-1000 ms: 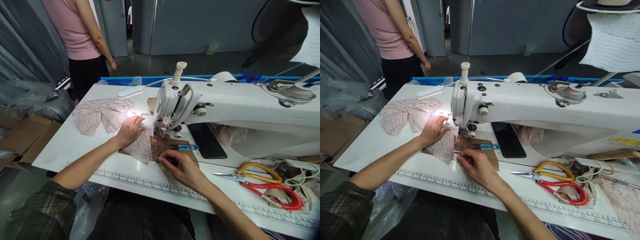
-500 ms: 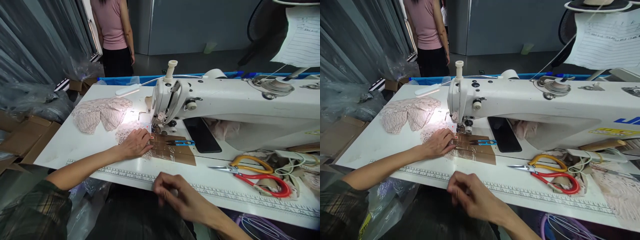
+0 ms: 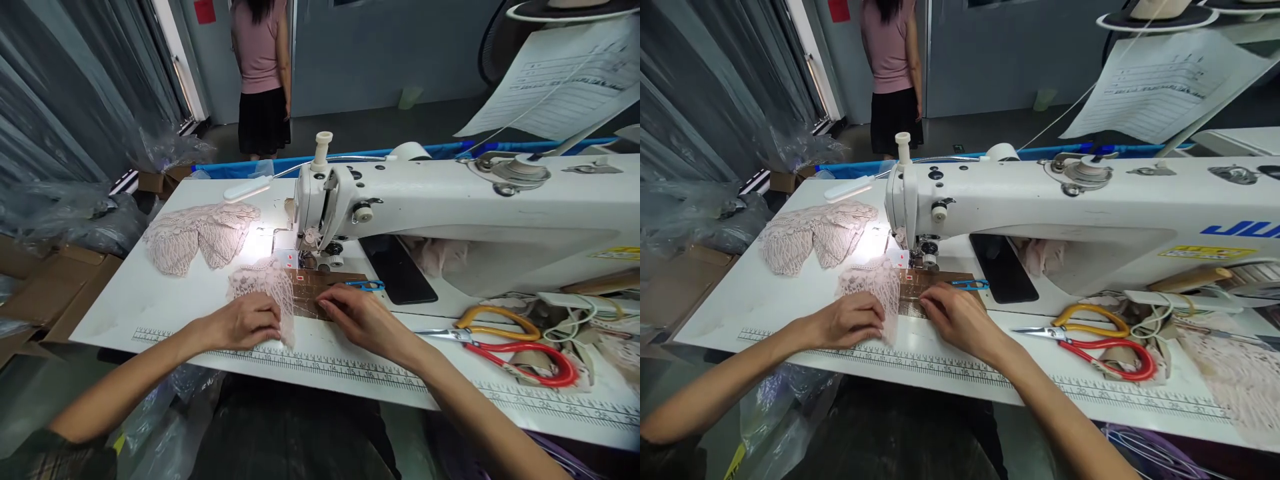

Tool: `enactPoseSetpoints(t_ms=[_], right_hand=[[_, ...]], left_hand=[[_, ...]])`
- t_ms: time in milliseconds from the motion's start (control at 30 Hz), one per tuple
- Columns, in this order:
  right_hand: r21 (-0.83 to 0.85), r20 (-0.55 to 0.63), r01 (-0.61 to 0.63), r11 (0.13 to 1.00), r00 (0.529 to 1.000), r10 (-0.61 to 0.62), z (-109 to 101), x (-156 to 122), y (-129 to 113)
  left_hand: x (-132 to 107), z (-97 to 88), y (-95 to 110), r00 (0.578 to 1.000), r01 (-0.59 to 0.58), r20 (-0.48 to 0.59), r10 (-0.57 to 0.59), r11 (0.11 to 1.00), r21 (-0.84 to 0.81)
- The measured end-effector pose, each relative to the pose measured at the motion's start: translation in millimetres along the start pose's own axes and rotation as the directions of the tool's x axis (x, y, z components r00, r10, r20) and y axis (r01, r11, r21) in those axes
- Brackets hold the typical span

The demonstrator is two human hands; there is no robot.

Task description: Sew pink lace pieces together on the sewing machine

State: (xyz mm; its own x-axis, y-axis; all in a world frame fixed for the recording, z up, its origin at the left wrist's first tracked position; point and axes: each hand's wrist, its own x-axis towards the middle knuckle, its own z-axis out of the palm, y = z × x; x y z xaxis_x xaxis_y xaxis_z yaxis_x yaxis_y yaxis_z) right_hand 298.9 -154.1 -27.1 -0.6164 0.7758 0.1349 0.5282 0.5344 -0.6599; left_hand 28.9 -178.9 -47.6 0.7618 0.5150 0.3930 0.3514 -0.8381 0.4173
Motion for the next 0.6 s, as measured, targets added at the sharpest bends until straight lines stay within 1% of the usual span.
enactPoseSetpoints(t_ms=[100,167,267,333,400,500,600], right_hand=[[-0.045,-0.047,0.079,0.996,0.996,-0.081,7.0,19.6,8.6],[-0.087,-0.043,0.151,0.985,0.987,-0.155,11.2,30.3,12.5],[-0.192,0.038,0.219,0.957,0.976,-0.216,17.0,42.1,13.2],[-0.288,0.085,0.243,0.926,0.970,-0.228,20.6,46.7,10.7],[-0.364,0.100,0.248,0.898,0.969,-0.227,23.7,48.8,8.0],[-0.403,0.072,0.198,0.893,0.980,-0.185,25.9,49.0,7.4],[-0.337,0.044,0.172,0.925,0.985,-0.167,23.9,47.8,12.2]], left_hand=[[-4.7,-4.0,14.9,0.999,0.019,0.036,-0.017,0.997,-0.071],[-6.2,-9.3,21.7,0.996,0.056,0.069,-0.049,0.993,-0.103],[-7.6,-17.7,26.7,0.987,0.119,0.121,-0.103,0.984,-0.136],[-8.3,-21.7,28.1,0.982,0.143,0.151,-0.118,0.975,-0.168],[-9.2,-23.2,28.7,0.977,0.156,0.174,-0.121,0.966,-0.204],[-11.4,-20.8,29.0,0.979,0.166,0.152,-0.135,0.964,-0.209],[-14.3,-16.6,28.2,0.989,0.141,0.065,-0.132,0.977,-0.157]])
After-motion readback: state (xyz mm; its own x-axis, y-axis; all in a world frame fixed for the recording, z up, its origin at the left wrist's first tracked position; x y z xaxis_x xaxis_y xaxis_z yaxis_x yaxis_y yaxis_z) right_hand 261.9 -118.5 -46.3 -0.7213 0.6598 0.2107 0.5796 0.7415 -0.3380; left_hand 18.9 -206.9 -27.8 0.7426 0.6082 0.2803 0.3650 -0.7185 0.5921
